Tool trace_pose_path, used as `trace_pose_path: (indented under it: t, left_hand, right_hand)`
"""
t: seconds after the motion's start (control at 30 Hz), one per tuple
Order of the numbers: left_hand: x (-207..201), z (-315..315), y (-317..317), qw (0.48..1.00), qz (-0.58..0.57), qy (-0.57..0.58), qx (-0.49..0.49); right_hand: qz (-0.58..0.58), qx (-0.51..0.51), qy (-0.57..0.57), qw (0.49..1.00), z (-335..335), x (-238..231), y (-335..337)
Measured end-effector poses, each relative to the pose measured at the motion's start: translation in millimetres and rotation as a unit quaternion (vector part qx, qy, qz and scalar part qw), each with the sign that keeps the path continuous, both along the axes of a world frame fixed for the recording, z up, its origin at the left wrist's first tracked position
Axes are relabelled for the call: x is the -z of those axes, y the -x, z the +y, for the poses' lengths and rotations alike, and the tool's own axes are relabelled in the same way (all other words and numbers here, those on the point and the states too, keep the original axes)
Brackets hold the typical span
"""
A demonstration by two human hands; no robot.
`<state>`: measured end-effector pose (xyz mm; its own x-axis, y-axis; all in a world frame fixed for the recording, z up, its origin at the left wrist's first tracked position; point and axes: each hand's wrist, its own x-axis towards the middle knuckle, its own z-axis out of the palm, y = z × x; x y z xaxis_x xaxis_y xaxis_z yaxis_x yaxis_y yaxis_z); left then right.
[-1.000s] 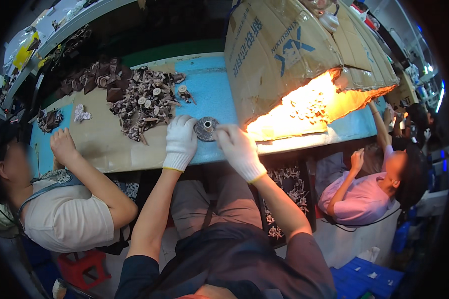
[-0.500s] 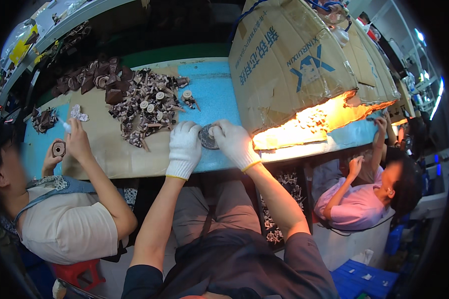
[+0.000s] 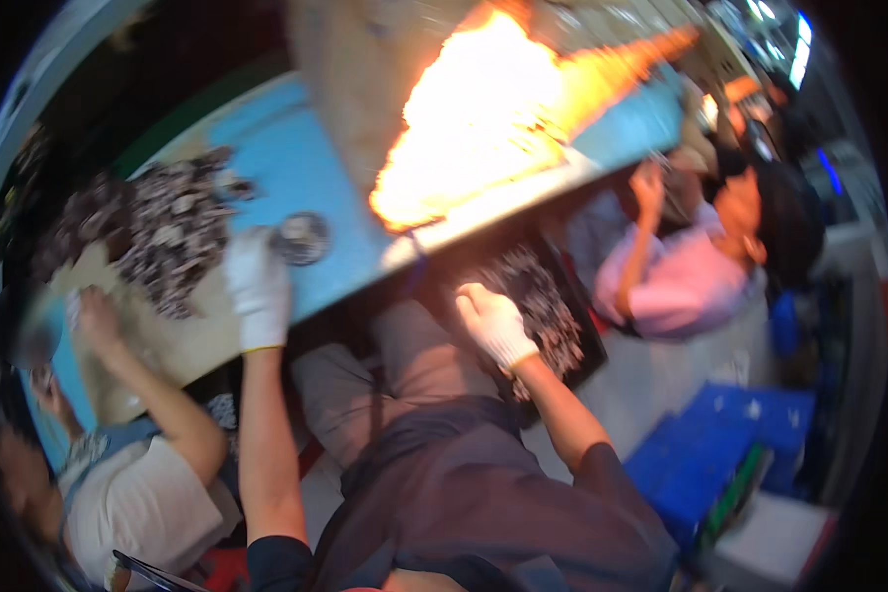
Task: Assembling or inspecting small mechanical components at a factory workbench.
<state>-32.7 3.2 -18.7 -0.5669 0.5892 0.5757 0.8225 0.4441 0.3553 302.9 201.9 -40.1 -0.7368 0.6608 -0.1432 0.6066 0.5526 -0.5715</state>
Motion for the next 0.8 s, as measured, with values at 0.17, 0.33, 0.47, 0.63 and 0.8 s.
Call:
trace_pose_path:
  t: [0.17, 0.33, 0.47, 0.63, 0.8]
  left_hand:
    - [0, 3, -1, 0.999, 0.015, 0.036, -0.01]
    - [0, 6, -4, 0.998, 0.022, 0.062, -0.023]
    - [-2, 12, -8, 0.997, 0.022, 0.066, -0.024]
    - [5, 2, -7, 0.996, 0.022, 0.078, -0.033]
    - [-9, 6, -5, 0.996, 0.029, 0.074, -0.028]
  right_hand:
    - [-0.339, 0.041, -0.009, 0.94, 40, 79, -140]
    - [-0.232, 0.101, 0.025, 0.967, 52, 88, -135]
    - [-0.189, 0.07, -0.1, 0.974, 85, 129, -119]
    - [-0.31, -0.066, -0.122, 0.94, 116, 152, -93]
    - [-0.246, -0.072, -0.135, 0.957, 115, 167, -99]
